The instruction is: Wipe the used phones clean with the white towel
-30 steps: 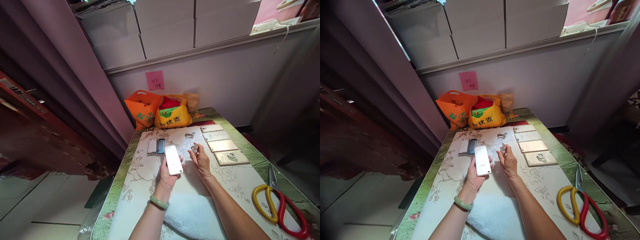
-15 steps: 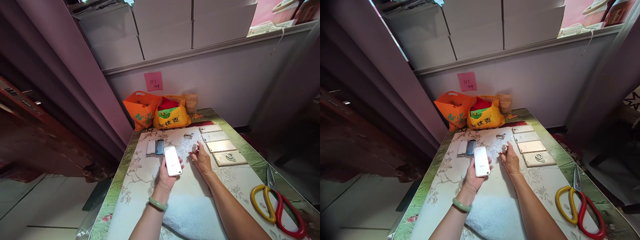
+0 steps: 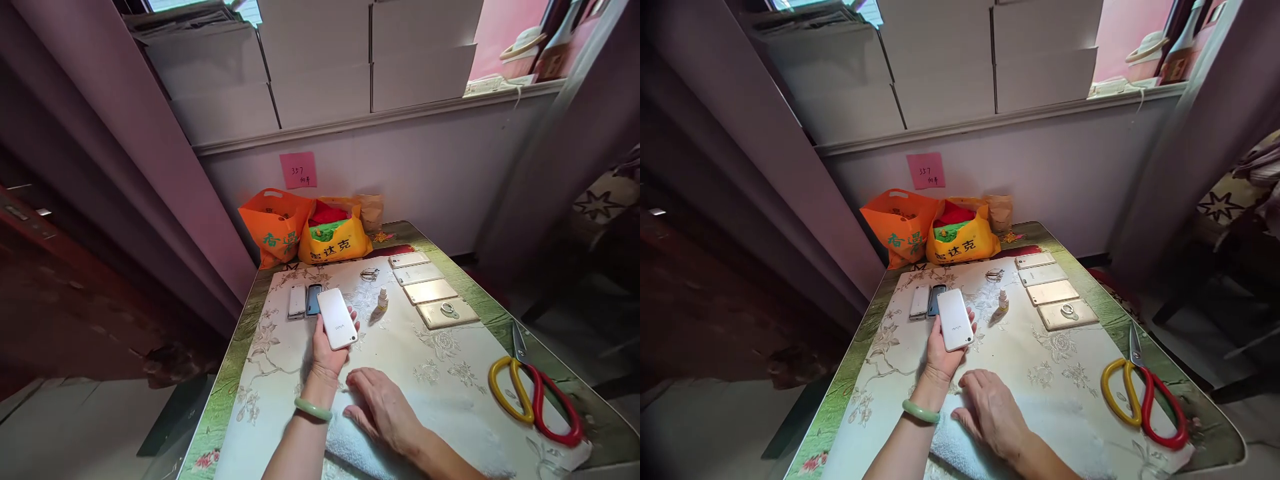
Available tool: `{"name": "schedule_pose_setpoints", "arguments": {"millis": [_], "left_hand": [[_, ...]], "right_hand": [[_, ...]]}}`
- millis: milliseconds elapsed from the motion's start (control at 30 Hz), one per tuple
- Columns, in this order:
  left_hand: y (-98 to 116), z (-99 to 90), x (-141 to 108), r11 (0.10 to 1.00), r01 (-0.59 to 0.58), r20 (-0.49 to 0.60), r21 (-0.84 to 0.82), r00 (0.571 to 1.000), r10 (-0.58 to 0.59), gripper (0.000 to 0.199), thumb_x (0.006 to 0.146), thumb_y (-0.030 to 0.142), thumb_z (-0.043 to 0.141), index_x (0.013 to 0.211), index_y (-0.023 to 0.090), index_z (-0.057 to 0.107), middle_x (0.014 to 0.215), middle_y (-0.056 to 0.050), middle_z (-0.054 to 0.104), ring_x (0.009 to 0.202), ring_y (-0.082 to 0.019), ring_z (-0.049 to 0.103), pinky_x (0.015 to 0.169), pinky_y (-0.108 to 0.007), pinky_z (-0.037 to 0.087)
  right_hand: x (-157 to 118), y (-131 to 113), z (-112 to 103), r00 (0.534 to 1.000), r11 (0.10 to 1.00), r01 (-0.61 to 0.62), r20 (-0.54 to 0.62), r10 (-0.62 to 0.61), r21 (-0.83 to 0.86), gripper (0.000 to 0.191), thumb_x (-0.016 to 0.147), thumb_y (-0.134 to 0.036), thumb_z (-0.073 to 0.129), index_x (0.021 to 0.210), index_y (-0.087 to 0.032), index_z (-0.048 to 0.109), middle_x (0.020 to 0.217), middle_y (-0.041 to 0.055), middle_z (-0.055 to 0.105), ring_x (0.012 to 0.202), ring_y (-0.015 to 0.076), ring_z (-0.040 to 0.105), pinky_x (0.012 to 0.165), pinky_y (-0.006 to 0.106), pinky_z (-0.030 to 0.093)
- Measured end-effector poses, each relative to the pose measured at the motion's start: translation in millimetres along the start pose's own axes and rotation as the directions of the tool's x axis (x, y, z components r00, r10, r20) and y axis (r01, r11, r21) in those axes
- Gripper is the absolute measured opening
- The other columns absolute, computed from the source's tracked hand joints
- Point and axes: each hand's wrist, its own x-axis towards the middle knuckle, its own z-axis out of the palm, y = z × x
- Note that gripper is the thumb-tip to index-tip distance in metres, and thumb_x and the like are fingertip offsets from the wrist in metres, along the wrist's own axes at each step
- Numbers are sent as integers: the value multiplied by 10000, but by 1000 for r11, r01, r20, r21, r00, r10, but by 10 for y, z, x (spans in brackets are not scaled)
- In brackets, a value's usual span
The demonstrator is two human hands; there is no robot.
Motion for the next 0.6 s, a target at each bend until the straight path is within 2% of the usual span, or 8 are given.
{"name": "schedule_pose_setpoints", "arguments": {"millis": [100, 200, 300, 367, 400, 467, 533, 600], "left_hand": [[103, 62, 19, 1000, 18, 20, -6, 1000, -18, 549, 952, 461, 510, 1398, 144, 558, 1197, -199, 715, 1092, -326, 695, 946, -507, 540], [166, 91, 25, 1000, 29, 16, -8, 999, -29, 526, 958, 447, 496, 1390, 157, 567, 1167, -187, 728, 1087, -323, 698, 941, -509, 546], [200, 62, 19, 999, 36, 12, -12, 999, -36, 517, 961, 439, 487, 1387, 157, 569, 1113, -177, 743, 1062, -317, 708, 925, -499, 556], [221, 11, 13, 999, 47, 9, -13, 999, -47, 511, 963, 429, 482, 1382, 149, 570, 1117, -180, 742, 1055, -314, 711, 913, -487, 563], [230, -21, 8, 999, 53, 8, -10, 999, -53, 506, 964, 426, 482, 1377, 147, 573, 1137, -183, 737, 1058, -311, 710, 907, -477, 566], [236, -87, -5, 996, 85, -2, 16, 996, -85, 495, 963, 434, 487, 1338, 130, 598, 1163, -192, 728, 1051, -305, 711, 885, -453, 574], [213, -140, -26, 990, 123, -18, 62, 992, -122, 495, 959, 468, 494, 1266, 109, 642, 1132, -191, 737, 1018, -292, 719, 854, -418, 581], [158, -167, -51, 982, 148, -7, 117, 989, -148, 500, 953, 510, 492, 1189, 113, 684, 1076, -171, 754, 968, -270, 726, 826, -381, 582]], "right_hand": [[-75, 28, 101, 994, 995, 97, 60, -97, 1, 505, 898, -614, 585, 1211, -219, 556, 1032, 84, 704, 900, 251, 655, 811, 349, 497], [-81, 42, 107, 974, 983, 181, 143, -174, -39, 674, 787, -693, 648, 1261, -222, 561, 986, 84, 702, 836, 255, 652, 770, 340, 495], [-81, 23, 108, 971, 981, 178, 176, -162, -75, 511, 786, -517, 640, 1208, -231, 606, 876, 55, 686, 749, 233, 636, 703, 316, 484], [-85, 23, 90, 980, 985, 167, 114, -163, -30, 393, 763, -424, 595, 1102, -231, 642, 810, 39, 672, 705, 219, 624, 668, 304, 474], [-87, 31, 67, 988, 989, 144, 56, -145, 17, 336, 756, -395, 574, 1039, -231, 650, 789, 32, 667, 688, 211, 618, 656, 297, 471], [-81, 66, -7, 996, 987, 32, -84, -19, 158, 246, 771, -355, 540, 954, -227, 645, 756, 19, 656, 655, 189, 606, 625, 275, 466], [-60, 114, -100, 965, 939, -106, -195, 176, 326, 193, 822, -351, 519, 910, -222, 633, 715, 3, 637, 609, 170, 584, 581, 254, 457], [-30, 160, -180, 912, 876, -173, -262, 315, 450, 223, 868, -404, 514, 897, -215, 630, 677, -5, 612, 575, 166, 561, 537, 247, 447]]}}
